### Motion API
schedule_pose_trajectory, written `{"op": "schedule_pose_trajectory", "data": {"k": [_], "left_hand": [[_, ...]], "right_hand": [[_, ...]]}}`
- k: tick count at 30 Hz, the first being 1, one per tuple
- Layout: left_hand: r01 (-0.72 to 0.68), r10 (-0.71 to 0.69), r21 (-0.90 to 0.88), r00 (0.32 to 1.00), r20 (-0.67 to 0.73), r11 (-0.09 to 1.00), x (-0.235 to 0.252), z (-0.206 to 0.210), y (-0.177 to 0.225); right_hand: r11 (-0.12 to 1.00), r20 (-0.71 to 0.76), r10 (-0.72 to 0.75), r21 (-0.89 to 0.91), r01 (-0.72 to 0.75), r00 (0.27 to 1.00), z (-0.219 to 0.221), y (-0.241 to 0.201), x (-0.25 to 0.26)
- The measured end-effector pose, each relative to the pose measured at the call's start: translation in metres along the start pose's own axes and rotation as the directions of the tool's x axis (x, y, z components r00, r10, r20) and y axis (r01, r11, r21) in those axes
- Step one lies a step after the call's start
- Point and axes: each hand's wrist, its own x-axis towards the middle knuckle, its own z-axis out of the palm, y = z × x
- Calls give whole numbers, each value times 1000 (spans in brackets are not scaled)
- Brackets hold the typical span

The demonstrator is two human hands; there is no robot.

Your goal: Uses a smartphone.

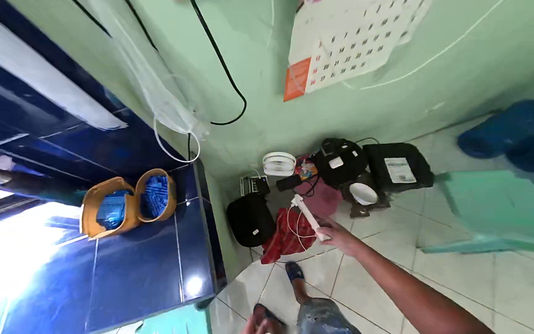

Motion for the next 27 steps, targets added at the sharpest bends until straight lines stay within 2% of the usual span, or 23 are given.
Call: {"op": "schedule_pose_trajectory", "data": {"k": [1,3,5,7,8,11,15,20,21,23,27], "left_hand": [[-114,113,14,993,43,993,18,-8,0],[-233,228,42,969,95,972,30,-14,52],[-377,381,-53,916,124,925,19,-9,107],[-481,515,-240,850,108,844,0,-4,141],[-491,539,-343,840,57,801,-14,-3,150],[-477,510,-619,849,-141,623,-58,-15,159],[-473,569,-773,802,-181,422,-105,-66,150],[-488,618,-815,757,-215,313,-153,-107,137],[-500,637,-815,738,-222,295,-158,-111,134],[-521,646,-809,722,-248,273,-168,-117,128],[-587,636,-759,707,-309,284,-184,-126,117]], "right_hand": [[999,36,-41,-12,42,998,13,-6,-22],[985,111,-169,-18,172,979,43,-17,-65],[928,147,-358,-51,368,922,79,-22,-104],[810,138,-547,-163,563,826,118,-29,-138],[738,125,-623,-234,633,772,138,-32,-154],[491,163,-800,-374,787,577,189,-37,-191],[176,365,-876,-365,914,314,213,-45,-219],[-196,610,-793,-249,948,-4,239,-47,-233],[-240,648,-761,-225,944,-39,246,-47,-235],[-276,682,-729,-224,935,-52,261,-51,-236],[-199,602,-798,-280,939,10,283,-73,-234]]}}
